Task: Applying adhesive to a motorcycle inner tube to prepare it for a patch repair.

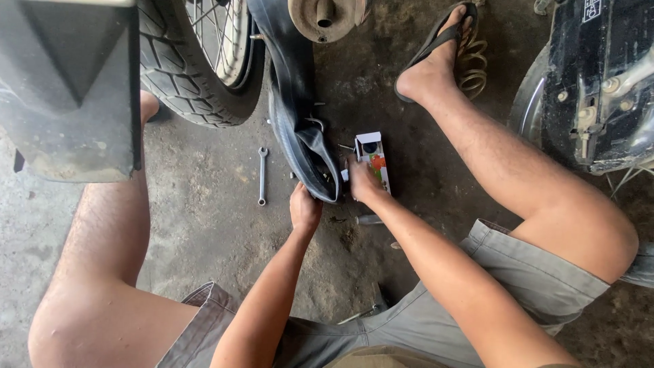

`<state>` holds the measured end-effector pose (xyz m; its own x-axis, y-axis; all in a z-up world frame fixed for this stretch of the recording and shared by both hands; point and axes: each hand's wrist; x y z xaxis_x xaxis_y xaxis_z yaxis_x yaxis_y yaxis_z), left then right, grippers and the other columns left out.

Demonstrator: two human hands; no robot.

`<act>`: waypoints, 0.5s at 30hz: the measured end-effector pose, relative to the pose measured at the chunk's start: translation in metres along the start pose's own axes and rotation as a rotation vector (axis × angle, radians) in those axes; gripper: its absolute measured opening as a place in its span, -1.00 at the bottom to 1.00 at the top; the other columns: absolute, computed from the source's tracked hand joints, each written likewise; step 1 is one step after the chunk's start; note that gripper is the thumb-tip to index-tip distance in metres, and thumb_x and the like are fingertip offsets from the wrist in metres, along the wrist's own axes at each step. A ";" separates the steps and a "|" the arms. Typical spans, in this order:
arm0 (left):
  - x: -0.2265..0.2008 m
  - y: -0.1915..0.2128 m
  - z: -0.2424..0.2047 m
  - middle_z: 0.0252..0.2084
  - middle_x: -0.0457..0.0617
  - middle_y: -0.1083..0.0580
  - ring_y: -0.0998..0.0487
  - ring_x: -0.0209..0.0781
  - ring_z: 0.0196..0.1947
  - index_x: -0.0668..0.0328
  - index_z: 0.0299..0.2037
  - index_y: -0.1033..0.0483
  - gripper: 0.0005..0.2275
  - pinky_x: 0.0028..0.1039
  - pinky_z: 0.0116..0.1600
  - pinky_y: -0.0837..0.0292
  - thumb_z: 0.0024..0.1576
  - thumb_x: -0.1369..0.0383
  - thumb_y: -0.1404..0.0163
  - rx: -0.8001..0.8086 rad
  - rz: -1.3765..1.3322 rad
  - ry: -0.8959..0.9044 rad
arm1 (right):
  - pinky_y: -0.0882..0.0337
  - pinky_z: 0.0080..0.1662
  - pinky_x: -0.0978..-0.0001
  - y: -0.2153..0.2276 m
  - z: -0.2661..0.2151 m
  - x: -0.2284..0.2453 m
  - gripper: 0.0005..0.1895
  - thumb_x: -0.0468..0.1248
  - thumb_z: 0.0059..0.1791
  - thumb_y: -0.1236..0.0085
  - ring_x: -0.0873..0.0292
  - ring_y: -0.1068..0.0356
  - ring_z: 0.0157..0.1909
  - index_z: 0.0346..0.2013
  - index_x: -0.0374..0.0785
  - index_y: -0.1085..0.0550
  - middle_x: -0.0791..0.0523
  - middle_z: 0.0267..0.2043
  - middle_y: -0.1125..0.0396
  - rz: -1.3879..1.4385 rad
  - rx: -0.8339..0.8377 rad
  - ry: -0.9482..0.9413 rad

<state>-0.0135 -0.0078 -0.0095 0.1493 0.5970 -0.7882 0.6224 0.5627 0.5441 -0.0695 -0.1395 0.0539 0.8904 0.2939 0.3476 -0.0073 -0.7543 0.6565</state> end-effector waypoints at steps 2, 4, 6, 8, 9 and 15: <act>0.016 -0.011 0.005 -0.31 0.08 -0.40 -0.42 0.14 -0.23 0.26 -0.35 -0.44 -0.86 -0.11 -0.16 -0.38 -0.09 0.41 0.07 0.001 0.028 0.036 | -0.37 -0.14 -0.01 0.002 0.008 -0.014 -0.69 -0.42 -0.14 0.08 -0.21 -0.32 -0.10 -0.10 -0.27 -0.23 -0.18 -0.21 -0.31 -0.006 -0.074 0.094; 0.021 -0.017 0.009 -0.30 0.05 -0.41 -0.42 0.14 -0.24 0.22 -0.37 -0.45 -0.86 -0.12 -0.16 -0.40 -0.07 0.38 0.10 0.003 0.053 0.070 | -0.39 -0.20 0.03 0.010 0.010 -0.018 -0.69 -0.43 -0.20 -0.02 -0.22 -0.35 -0.17 -0.19 -0.31 -0.22 -0.21 -0.31 -0.33 -0.014 -0.151 0.186; 0.017 -0.017 0.011 -0.26 -0.05 -0.40 -0.43 0.09 -0.23 0.13 -0.34 -0.46 -0.82 -0.15 -0.14 -0.42 -0.11 0.30 0.09 0.030 0.073 0.126 | -0.40 -0.23 0.11 0.024 0.003 -0.012 -0.66 -0.34 -0.23 -0.12 -0.15 -0.37 -0.19 -0.20 -0.27 -0.29 -0.17 -0.34 -0.35 0.124 -0.227 0.133; 0.003 -0.011 0.011 -0.26 -0.03 -0.40 -0.43 0.12 -0.24 0.15 -0.33 -0.46 -0.81 -0.13 -0.14 -0.41 -0.10 0.33 0.11 0.037 0.086 0.120 | -0.39 -0.23 0.12 0.032 0.005 -0.019 -0.65 -0.33 -0.25 -0.12 -0.13 -0.37 -0.19 -0.21 -0.26 -0.29 -0.16 -0.35 -0.36 0.134 -0.269 0.110; -0.004 -0.008 0.011 -0.25 -0.01 -0.40 -0.43 0.15 -0.25 0.17 -0.32 -0.46 -0.81 -0.11 -0.13 -0.40 -0.09 0.35 0.14 0.043 0.103 0.118 | -0.39 -0.22 0.12 0.036 0.006 -0.023 -0.65 -0.32 -0.26 -0.13 -0.11 -0.38 -0.19 -0.22 -0.25 -0.29 -0.15 -0.36 -0.36 0.147 -0.306 0.090; 0.000 -0.019 0.017 -0.24 -0.11 -0.39 -0.45 0.14 -0.31 0.07 -0.31 -0.44 -0.80 -0.11 -0.19 -0.44 -0.07 0.27 0.17 0.026 0.179 0.100 | -0.39 -0.57 0.43 0.064 0.001 -0.038 -0.62 -0.31 -0.27 -0.16 0.11 -0.39 -0.55 -0.20 -0.28 -0.32 -0.09 -0.42 -0.36 0.314 -0.389 0.062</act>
<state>-0.0123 -0.0279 -0.0247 0.1829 0.7405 -0.6467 0.6129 0.4284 0.6639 -0.1031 -0.1995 0.0822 0.7896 0.1314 0.5994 -0.4497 -0.5408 0.7108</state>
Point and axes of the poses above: each hand's wrist, its own z-axis towards the middle knuckle, its own y-axis out of the back of the hand, x = y × z
